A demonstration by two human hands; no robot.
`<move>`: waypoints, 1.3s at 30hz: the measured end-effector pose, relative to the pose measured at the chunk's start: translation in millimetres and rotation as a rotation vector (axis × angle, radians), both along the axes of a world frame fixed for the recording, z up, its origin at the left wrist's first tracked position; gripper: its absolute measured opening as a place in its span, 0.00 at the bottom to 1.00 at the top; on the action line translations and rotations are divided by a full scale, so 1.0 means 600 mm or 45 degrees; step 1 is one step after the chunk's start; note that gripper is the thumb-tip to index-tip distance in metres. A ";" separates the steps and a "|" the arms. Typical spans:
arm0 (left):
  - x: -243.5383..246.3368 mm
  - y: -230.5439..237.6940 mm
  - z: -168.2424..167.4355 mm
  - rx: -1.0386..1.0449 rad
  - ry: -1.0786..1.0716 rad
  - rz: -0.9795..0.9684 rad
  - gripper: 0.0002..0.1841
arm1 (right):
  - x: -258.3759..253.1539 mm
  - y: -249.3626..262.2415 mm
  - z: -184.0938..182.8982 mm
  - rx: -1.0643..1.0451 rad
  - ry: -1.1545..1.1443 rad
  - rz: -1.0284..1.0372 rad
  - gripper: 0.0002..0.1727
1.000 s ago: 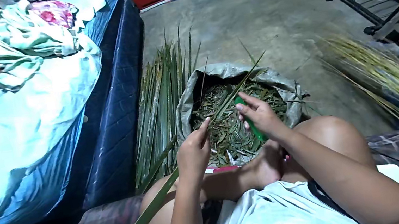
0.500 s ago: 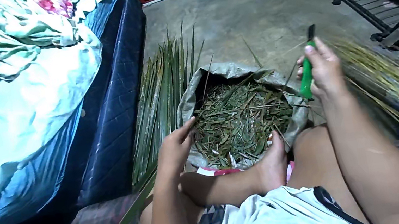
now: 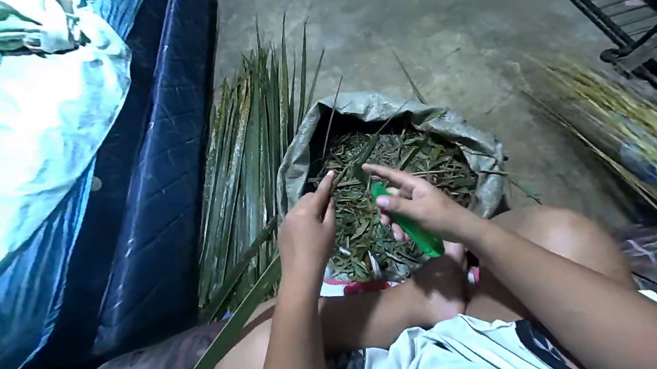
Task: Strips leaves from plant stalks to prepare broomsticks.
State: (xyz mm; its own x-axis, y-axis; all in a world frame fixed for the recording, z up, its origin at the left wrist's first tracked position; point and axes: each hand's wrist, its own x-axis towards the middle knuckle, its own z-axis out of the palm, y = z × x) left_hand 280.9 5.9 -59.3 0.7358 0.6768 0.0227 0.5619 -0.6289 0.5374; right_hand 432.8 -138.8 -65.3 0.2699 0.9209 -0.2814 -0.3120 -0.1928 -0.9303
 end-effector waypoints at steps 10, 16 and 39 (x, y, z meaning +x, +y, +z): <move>-0.006 -0.025 -0.030 0.176 -0.153 -0.049 0.20 | -0.010 0.013 -0.016 0.040 0.273 -0.094 0.32; -0.010 -0.029 -0.024 0.163 -0.161 -0.065 0.20 | -0.019 0.011 -0.013 0.024 0.023 -0.183 0.30; -0.037 -0.017 0.008 -0.044 -0.040 -0.145 0.19 | 0.179 -0.083 0.004 0.027 -0.387 -1.064 0.29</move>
